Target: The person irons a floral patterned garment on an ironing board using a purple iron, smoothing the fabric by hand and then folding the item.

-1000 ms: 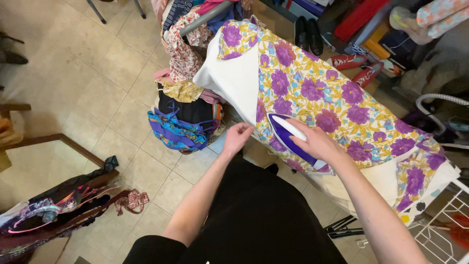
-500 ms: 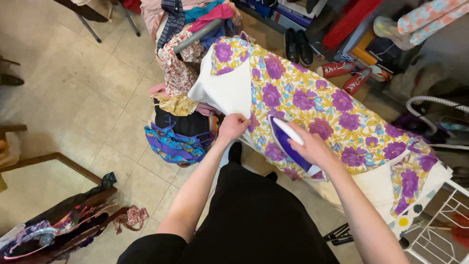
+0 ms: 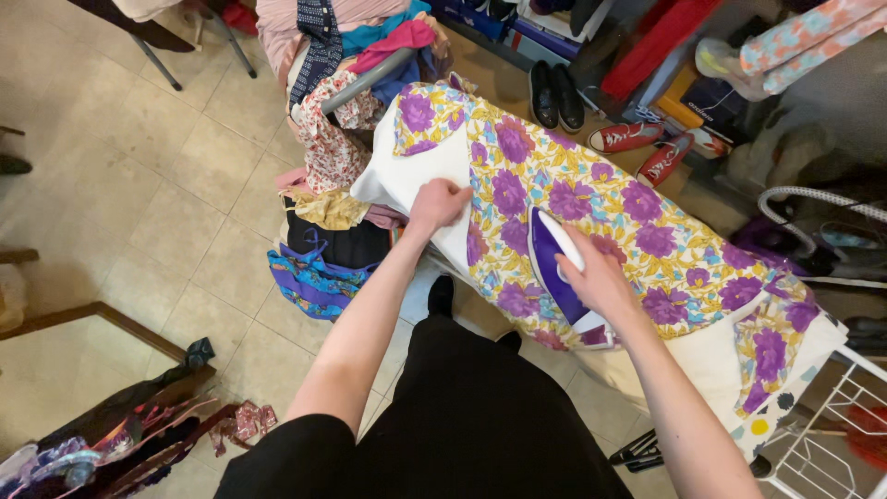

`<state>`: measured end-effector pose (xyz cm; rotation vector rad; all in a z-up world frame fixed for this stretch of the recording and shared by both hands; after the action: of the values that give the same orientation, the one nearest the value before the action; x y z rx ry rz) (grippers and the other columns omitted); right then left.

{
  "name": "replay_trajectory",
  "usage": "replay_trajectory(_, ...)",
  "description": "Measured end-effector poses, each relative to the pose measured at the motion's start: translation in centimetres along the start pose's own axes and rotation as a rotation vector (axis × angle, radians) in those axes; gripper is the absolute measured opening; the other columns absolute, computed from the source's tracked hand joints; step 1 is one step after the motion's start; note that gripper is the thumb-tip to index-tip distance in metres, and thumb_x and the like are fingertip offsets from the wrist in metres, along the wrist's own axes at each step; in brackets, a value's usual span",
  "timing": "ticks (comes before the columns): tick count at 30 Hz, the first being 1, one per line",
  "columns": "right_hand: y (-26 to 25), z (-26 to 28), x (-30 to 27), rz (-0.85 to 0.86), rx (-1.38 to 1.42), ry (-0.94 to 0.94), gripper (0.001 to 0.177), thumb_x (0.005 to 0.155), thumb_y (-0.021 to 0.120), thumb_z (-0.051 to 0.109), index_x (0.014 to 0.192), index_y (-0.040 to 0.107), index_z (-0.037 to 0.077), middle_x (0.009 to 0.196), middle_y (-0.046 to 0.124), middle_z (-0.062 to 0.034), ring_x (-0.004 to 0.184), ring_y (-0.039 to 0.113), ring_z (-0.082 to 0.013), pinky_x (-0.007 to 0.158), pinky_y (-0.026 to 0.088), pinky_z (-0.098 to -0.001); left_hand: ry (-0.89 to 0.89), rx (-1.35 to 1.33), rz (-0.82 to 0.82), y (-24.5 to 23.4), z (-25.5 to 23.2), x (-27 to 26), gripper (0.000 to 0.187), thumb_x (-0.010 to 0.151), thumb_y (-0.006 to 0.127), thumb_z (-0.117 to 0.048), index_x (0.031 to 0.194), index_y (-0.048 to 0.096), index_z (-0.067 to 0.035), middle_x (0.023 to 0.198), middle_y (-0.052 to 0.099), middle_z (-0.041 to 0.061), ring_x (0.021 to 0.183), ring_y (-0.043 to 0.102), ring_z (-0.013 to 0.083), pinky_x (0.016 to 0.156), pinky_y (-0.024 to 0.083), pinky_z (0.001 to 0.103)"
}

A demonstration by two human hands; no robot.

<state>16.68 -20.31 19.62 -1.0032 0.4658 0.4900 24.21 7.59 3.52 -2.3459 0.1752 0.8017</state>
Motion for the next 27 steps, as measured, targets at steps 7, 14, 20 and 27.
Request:
replay_trajectory(7, -2.2, -0.6, 2.2, -0.088, 0.165, 0.156, 0.057, 0.101, 0.057, 0.041, 0.156, 0.043, 0.035, 0.087, 0.07, -0.028, 0.057, 0.071, -0.0331, 0.055, 0.061, -0.0344, -0.049, -0.605, -0.049, -4.2, -4.8, 7.3, 0.029, 0.097, 0.061, -0.027, 0.088, 0.068, 0.001, 0.056, 0.067, 0.011, 0.036, 0.062, 0.0161, 0.035, 0.055, 0.027)
replay_trajectory(14, -3.3, 0.8, 2.9, -0.102, 0.228, 0.201, 0.057, 0.1, 0.057, 0.039, 0.155, 0.044, 0.033, 0.09, 0.07, -0.0292, 0.058, 0.072, -0.0318, 0.055, 0.06, -0.0335, 0.007, -0.57, -0.108, -5.4, -4.4, 11.7, 0.023, 0.089, 0.071, -0.019, 0.074, 0.068, -0.002, 0.051, 0.064, 0.008, 0.032, 0.058, 0.0159, 0.03, 0.051, 0.029)
replay_trajectory(20, -5.1, 4.2, 3.4, -0.131, 0.186, 0.215, 0.057, 0.104, 0.052, 0.037, 0.159, 0.04, 0.028, 0.093, 0.069, -0.0286, 0.061, 0.072, -0.0301, 0.062, 0.059, -0.0368, -0.03, -0.571, -0.103, -6.8, -3.7, 10.7, 0.022, 0.091, 0.066, -0.014, 0.071, 0.069, -0.004, 0.048, 0.059, 0.006, 0.033, 0.057, 0.013, 0.031, 0.05, 0.025)
replay_trajectory(27, -4.0, 6.2, 4.6, 0.102, -0.035, 0.037, 0.056, 0.101, 0.051, 0.042, 0.155, 0.039, 0.039, 0.134, 0.06, -0.0322, 0.125, 0.058, -0.0497, 0.106, 0.048, -0.0553, -0.023, -0.611, -0.097, -6.7, -2.8, 11.6, 0.014, 0.089, 0.07, -0.016, 0.081, 0.071, -0.004, 0.05, 0.059, 0.007, 0.033, 0.057, 0.0141, 0.031, 0.052, 0.025)
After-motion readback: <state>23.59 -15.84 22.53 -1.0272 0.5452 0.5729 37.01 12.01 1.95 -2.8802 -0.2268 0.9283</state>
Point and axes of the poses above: each hand's wrist, its own x-axis towards the middle knuckle, its own y-axis out of the palm, z = x × y, the point moved 5 cm from there along x, towards the middle knuckle
